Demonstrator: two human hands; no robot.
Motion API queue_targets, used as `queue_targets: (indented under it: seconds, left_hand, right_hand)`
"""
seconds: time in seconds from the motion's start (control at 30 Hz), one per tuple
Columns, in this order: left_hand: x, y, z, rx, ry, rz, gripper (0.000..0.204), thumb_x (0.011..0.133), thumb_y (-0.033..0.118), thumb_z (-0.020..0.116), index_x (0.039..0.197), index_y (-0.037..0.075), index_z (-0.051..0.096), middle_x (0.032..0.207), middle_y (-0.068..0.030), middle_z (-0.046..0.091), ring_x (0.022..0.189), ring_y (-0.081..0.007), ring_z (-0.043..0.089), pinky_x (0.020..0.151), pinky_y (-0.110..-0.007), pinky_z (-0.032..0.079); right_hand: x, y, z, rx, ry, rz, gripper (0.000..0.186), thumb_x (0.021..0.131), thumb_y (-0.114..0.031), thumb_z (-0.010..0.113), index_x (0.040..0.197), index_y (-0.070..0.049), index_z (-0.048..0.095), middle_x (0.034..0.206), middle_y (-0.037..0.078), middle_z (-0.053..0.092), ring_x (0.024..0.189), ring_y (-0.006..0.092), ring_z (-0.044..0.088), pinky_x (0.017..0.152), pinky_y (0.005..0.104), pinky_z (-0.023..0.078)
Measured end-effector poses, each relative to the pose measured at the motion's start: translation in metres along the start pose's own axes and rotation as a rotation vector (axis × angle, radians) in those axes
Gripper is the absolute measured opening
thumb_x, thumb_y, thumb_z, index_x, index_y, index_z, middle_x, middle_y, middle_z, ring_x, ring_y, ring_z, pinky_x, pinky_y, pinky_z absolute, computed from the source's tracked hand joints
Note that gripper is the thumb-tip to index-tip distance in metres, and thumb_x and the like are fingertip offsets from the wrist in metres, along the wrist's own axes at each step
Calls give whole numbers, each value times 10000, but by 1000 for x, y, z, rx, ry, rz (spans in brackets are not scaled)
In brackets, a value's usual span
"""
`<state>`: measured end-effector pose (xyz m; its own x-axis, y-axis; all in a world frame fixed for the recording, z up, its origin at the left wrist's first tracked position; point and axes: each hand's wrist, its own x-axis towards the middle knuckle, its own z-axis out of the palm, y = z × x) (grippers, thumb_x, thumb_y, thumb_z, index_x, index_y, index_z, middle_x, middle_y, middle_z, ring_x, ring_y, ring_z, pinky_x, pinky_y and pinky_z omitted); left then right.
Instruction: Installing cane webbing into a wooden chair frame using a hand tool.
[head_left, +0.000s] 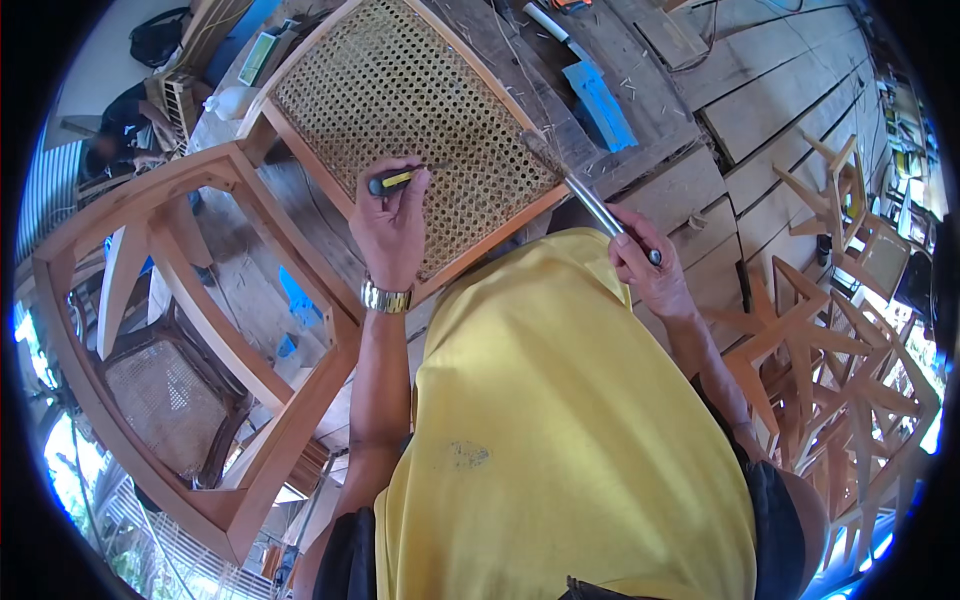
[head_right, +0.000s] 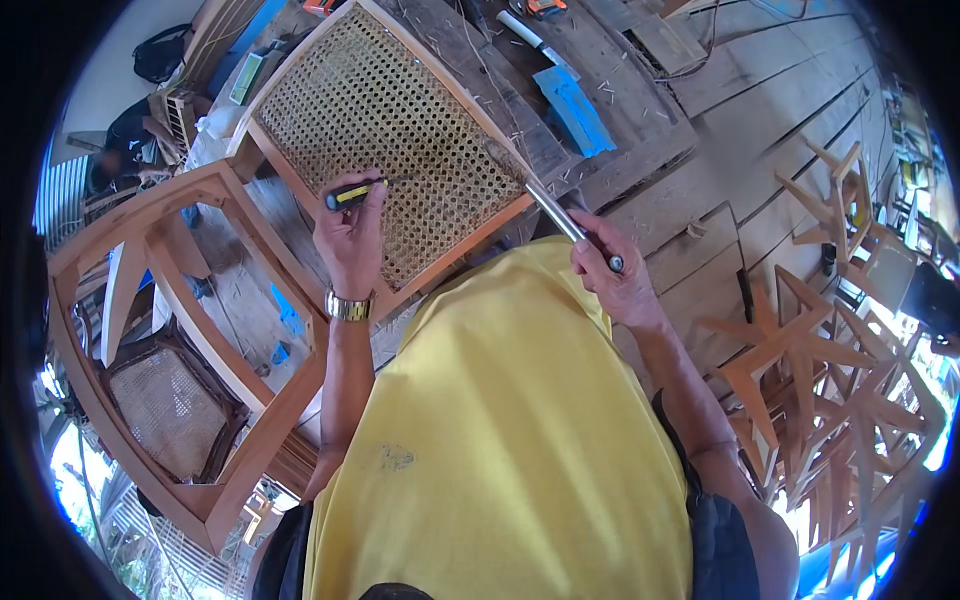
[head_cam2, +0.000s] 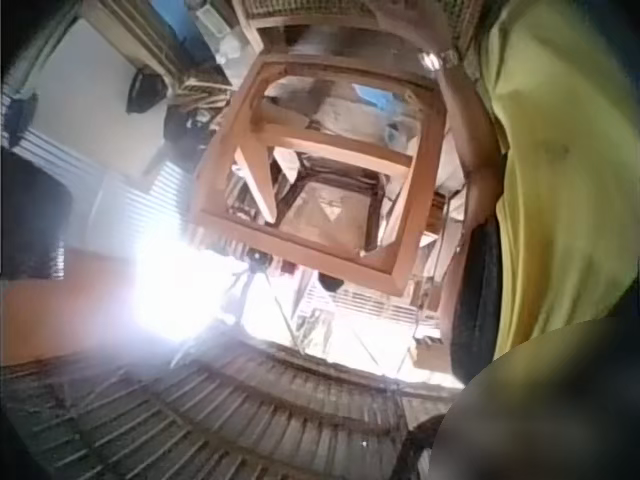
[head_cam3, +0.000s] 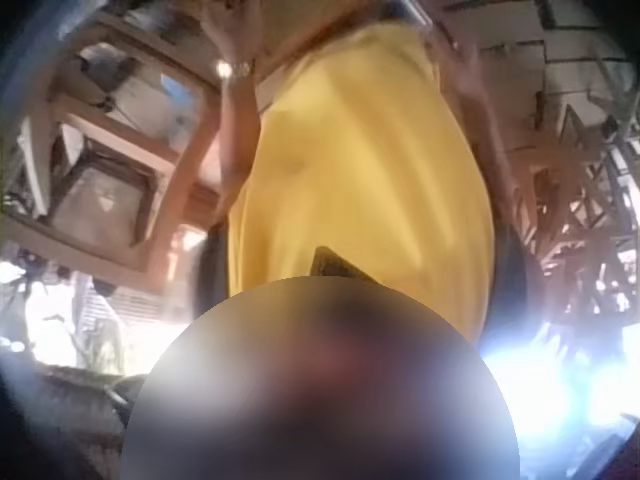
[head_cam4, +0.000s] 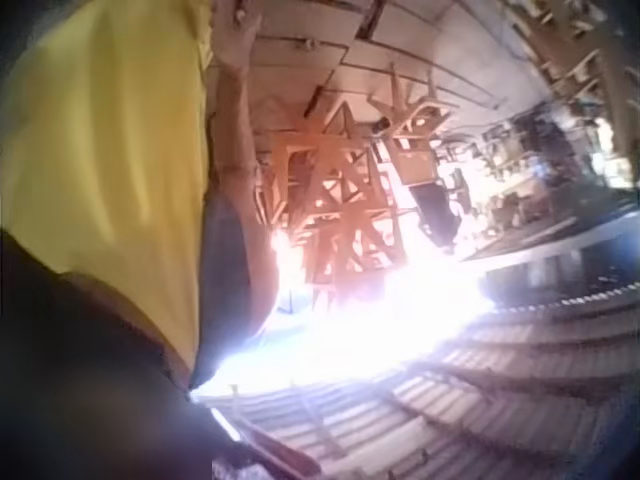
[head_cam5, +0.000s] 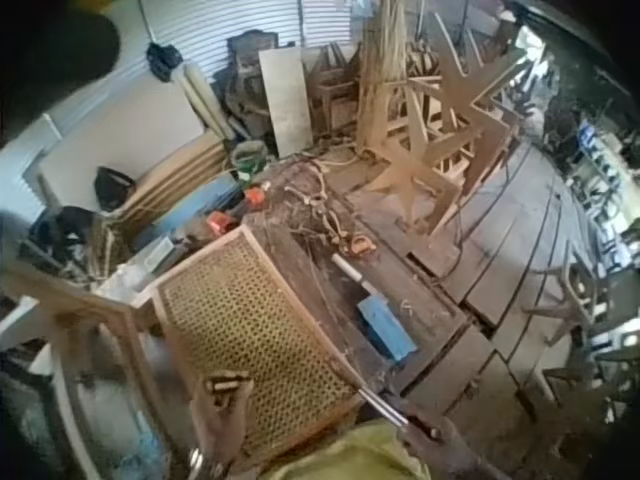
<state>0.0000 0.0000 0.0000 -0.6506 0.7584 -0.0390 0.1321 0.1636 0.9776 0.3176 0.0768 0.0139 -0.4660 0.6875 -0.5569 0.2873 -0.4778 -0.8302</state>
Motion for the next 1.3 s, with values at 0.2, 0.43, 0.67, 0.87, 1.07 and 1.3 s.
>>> queue_targets:
  seconds: [0.2,0.43,0.67,0.87,1.07,1.3]
  left_hand:
    - [-18,1,0,-88,15,-19,199,924,12,710,1093,53,613,1048,-37,718,859,-41,610,734,-192,510]
    - [-2,-12,-6,-2,41,13,218,924,21,715,1106,63,604,1048,-28,716,847,-30,585,723,-186,488]
    - [22,-16,-5,-55,190,31,169,916,52,738,1057,81,650,981,25,707,747,-11,481,681,-170,429]
    - [38,-32,-21,35,248,28,177,930,47,717,1087,72,639,1026,-33,716,907,-75,630,796,-227,521]
    - [64,-26,-8,23,275,48,152,938,59,712,1073,65,644,1000,-23,712,865,-69,622,772,-222,517]
    - [89,-21,13,79,209,159,104,937,121,728,1013,88,667,915,31,689,715,-15,508,636,-178,425]
  right_hand:
    - [-11,5,-5,87,35,55,399,1041,-124,496,1424,-17,477,810,11,517,586,29,369,519,191,286]
    - [4,-4,4,68,-3,50,437,1029,-134,538,1444,-28,453,831,-3,518,626,28,394,534,181,318]
    - [18,-8,11,91,-60,55,455,1023,-152,561,1446,-18,457,821,-6,526,636,26,421,535,189,329]
    - [46,-9,4,157,6,-14,445,1019,-132,559,1439,-20,467,795,-3,533,605,30,417,530,199,324]
    - [71,-29,12,102,-45,-4,432,1023,-122,544,1436,-22,467,808,4,538,598,35,408,525,201,316]
    - [89,-36,25,107,-86,11,435,1027,-133,541,1442,-31,465,830,9,549,603,33,403,514,204,310]
